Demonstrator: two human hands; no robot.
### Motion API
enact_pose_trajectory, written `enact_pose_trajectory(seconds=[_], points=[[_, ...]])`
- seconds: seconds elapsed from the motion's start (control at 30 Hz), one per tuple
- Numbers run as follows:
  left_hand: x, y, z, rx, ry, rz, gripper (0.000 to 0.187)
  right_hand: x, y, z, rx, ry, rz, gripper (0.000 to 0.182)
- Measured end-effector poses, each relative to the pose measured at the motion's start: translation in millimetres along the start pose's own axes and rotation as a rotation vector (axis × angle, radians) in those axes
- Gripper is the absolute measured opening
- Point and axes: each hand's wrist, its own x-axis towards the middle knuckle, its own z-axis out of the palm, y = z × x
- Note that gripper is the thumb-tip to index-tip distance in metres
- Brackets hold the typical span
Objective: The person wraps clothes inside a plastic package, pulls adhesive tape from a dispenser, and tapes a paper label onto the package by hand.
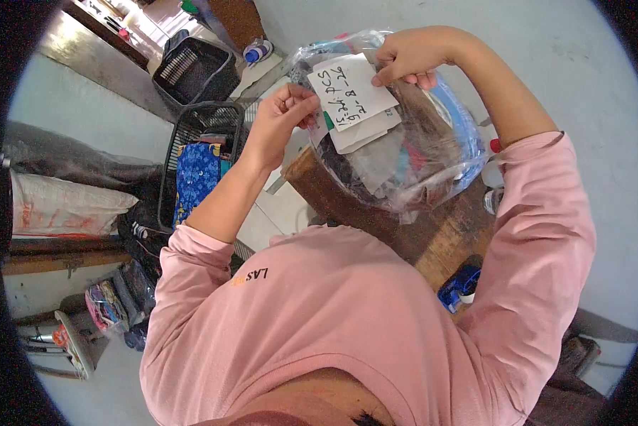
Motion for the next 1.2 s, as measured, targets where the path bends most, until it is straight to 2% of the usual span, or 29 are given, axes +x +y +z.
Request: enact_pose_trajectory(seconds=[0.1, 0.4, 0.7, 0.9, 1.0, 1.1, 1.2], points=[[4.6, 2.2, -0.1, 0.077, 0.017, 0.066, 0.013, -0.9, 2.0, 1.1, 0.026, 0.009, -0.004, 0.039], [-0.1, 12.4, 6.7, -0.182, -0.061, -0.008, 0.016, -6.9, -3.4, 1.9, 0.000, 0.051, -0.007, 0.039], [7.6, 49.4, 10.3, -0.063, -0.108, 0.199, 0.013, -25.9, -1.8, -11.3, 0.020, 0.174, -0.088, 0.041], [26.5, 52.0, 14.8, -0.122, -0.143, 0.252, 0.010, -45.6, -0.5, -38.8, 0.025, 0.283, -0.074, 0.043], [34.2, 50.4, 20.3, -0.158, -0.148, 0.257, 0.010, -49.6, -1.4, -47.9, -0.023, 0.305, -0.034, 0.044], [33.0, 43.9, 25.0, -0.247, -0.160, 0.234, 0.011, -50.9, -3.3, -50.3, -0.025, 0.226, 0.004, 0.044], [19.2, 31.8, 27.8, -0.286, -0.110, 0.165, 0.013, -41.2, 2.0, -36.4, -0.156, 0.220, 0.039, 0.044]])
